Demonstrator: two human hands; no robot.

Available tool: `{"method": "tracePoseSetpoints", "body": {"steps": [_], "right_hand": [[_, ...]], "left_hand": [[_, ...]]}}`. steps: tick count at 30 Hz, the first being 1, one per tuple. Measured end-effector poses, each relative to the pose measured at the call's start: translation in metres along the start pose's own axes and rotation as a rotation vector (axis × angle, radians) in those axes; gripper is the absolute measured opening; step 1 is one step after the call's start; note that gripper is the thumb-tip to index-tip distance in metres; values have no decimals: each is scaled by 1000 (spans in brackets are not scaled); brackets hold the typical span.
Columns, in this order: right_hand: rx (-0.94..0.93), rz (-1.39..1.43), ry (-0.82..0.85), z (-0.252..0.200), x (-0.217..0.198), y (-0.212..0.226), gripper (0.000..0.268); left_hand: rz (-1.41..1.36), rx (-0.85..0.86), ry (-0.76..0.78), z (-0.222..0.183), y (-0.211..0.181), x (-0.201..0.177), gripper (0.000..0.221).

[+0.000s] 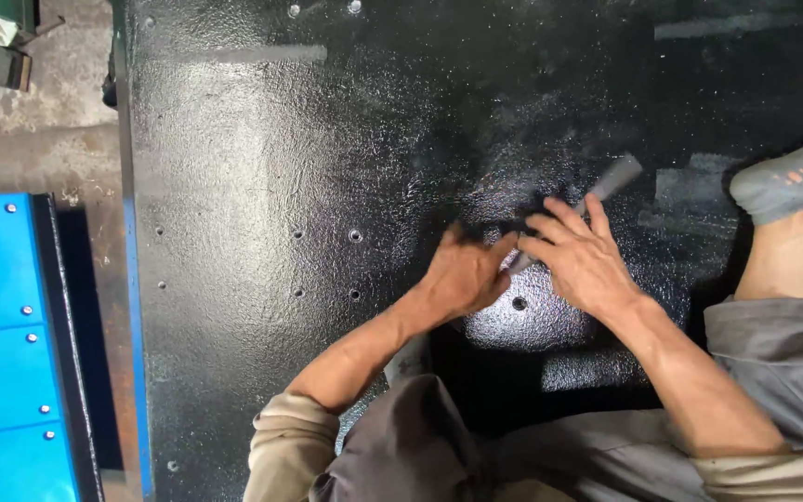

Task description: The person taps internal threads into pre-drilled holes in a large metal plate using a manual tap wrench.

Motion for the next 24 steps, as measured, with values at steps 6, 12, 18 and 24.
{"method": "tracePoseSetpoints", "body": {"steps": [6,12,18,24], "right_hand": [[765,733,-254,-20,16,-15,41],[871,595,103,-21,38,-39,45],[7,175,39,0,36,-22,38],[326,359,96,-15,21,-38,25]], "left_hand": [[-513,-232,-96,-39,14,111,43],[-859,-75,-174,-45,-4,112,43],[-345,-119,-413,-71,31,82,44],[-340,-159,-439,-93,37,82,35]]}}
Point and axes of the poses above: each hand's wrist, its own z-axis towards the middle knuckle, its own x-axis out of the palm, y = z × x, the point moved 8 cm from there along z, towards the middle knuckle, and after that the axes turned 10 degrees about -y, right-handed, at the moved point
